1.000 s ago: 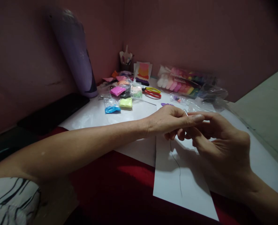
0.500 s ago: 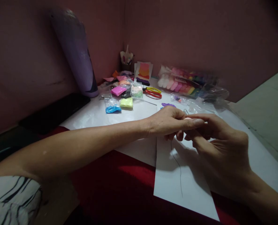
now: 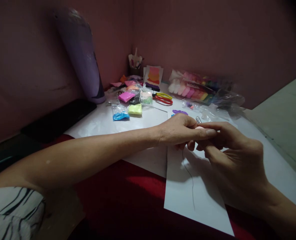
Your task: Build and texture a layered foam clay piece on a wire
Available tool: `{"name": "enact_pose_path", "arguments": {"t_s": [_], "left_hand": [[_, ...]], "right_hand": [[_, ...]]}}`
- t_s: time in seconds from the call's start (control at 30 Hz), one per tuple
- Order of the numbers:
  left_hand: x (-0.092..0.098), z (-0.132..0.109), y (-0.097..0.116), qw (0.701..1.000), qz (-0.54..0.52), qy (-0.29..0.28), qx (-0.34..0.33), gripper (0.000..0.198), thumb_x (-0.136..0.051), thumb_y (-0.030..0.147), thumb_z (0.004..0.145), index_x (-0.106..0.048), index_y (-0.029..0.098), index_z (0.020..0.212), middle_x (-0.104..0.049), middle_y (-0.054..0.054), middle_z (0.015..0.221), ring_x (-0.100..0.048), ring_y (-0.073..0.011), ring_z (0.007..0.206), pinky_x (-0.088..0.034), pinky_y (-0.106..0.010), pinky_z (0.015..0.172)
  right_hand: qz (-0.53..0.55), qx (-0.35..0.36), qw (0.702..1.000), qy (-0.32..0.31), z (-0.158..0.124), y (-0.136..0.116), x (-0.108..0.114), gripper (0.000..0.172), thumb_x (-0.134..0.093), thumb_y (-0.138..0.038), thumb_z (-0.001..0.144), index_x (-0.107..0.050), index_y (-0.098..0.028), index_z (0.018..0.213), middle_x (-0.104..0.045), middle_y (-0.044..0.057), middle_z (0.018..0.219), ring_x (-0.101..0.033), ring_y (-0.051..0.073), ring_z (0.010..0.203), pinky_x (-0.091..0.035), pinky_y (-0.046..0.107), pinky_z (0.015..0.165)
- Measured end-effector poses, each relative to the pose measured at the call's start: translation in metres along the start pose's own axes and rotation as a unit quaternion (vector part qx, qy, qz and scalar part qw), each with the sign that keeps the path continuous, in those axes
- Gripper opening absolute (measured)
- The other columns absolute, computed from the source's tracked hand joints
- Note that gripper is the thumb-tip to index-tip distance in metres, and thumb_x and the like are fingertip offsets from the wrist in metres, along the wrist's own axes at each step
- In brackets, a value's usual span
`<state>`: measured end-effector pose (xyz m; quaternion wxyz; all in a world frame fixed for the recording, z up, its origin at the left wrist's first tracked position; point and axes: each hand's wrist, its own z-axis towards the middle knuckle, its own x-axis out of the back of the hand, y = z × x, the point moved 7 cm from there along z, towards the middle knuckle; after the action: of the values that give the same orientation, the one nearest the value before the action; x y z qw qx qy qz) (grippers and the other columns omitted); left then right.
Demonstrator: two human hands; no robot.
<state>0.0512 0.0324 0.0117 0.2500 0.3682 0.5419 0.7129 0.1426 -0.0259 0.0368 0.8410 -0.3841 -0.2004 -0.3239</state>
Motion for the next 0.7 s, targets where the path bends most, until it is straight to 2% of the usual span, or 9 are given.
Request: {"name": "enact_pose_path", "arguments": {"t_s": [0.23,0.7], "left_hand": [[0.0010,0.0006,-0.0023,1.000,0.007,0.008,0.017,0.044,-0.058,0.054,0.082,-0.060,0.013,0.067,-0.056,0.001,0.057,-0.048,-0.0061,0.045,-0.039,-0.018,0.041],[0.0004,0.0011,-0.0052,1.000,0.000,0.002,0.006,0.043,-0.059,0.054,0.081,-0.059,0.014,0.067,-0.055,0.001,0.056,-0.047,-0.0052,0.044,-0.039,-0.017,0.042]], "right_hand": [[-0.019,-0.001,1.000,-0.011,-0.0006,0.0012,-0.0011,0.021,-0.061,-0.014,0.081,-0.064,-0.025,0.099,-0.067,-0.005,0.064,-0.063,0.013,0.055,-0.051,0.026,0.056],[-0.030,-0.006,0.999,-0.014,-0.0007,0.0023,-0.0009,0.024,-0.057,-0.015,0.078,-0.064,-0.023,0.099,-0.067,-0.002,0.066,-0.063,0.016,0.055,-0.051,0.031,0.058]]}}
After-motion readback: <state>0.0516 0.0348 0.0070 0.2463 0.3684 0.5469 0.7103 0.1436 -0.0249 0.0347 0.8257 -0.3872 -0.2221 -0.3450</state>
